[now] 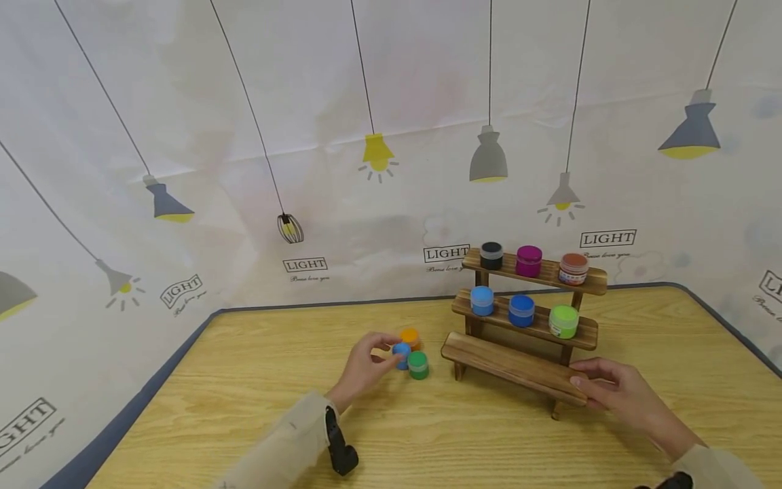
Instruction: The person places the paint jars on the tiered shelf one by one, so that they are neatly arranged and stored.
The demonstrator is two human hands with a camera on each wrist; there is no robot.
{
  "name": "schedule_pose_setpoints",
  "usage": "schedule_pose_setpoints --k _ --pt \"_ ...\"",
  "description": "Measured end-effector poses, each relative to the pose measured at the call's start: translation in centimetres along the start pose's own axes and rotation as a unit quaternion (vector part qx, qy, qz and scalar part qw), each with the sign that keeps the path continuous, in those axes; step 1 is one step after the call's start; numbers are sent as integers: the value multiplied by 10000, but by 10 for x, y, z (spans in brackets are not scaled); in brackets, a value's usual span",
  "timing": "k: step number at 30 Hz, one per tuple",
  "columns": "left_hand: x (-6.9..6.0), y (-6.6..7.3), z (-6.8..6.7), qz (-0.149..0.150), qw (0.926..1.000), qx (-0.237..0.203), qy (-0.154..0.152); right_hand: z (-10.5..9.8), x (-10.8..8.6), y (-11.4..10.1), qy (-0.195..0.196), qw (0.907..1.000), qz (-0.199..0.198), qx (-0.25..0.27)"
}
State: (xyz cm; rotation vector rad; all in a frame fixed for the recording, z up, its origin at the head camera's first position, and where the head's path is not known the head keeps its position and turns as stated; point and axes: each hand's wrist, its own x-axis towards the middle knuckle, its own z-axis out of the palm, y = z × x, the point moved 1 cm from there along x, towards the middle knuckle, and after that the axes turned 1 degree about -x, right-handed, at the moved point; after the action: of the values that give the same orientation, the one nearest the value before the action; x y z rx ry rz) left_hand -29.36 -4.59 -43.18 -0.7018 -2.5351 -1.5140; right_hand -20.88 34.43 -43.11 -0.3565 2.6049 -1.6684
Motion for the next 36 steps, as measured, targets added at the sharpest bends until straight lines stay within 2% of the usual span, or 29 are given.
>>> schedule_pose_setpoints --k 5,13,20,21,27,28,31,36 --pt "-2 -6 3 -174 9995 128 229 1 0 -1 0 10000 83 -24" --pt "1 -10 7 -317 9993 -4 208 1 0 -1 53 9999 107 -4" --pt "2 -13 8 -322 9993 -144 93 1 -1 -1 54 10000 25 -15" --pt "1 -7 7 -326 9993 -182 73 1 -1 -1 51 10000 20 -4" --pt "1 -5 1 -327 9988 -309 -173 0 0 0 12 10000 18 28" --pt "3 -9 2 -311 9989 -286 -200 0 0 0 18 10000 12 10" --pt "2 -9 1 -302 9990 -247 -219 0 0 0 35 10000 -12 -15" --pt "3 -11 -2 -590 9976 -121 -333 1 0 1 24 10000 -61 26"
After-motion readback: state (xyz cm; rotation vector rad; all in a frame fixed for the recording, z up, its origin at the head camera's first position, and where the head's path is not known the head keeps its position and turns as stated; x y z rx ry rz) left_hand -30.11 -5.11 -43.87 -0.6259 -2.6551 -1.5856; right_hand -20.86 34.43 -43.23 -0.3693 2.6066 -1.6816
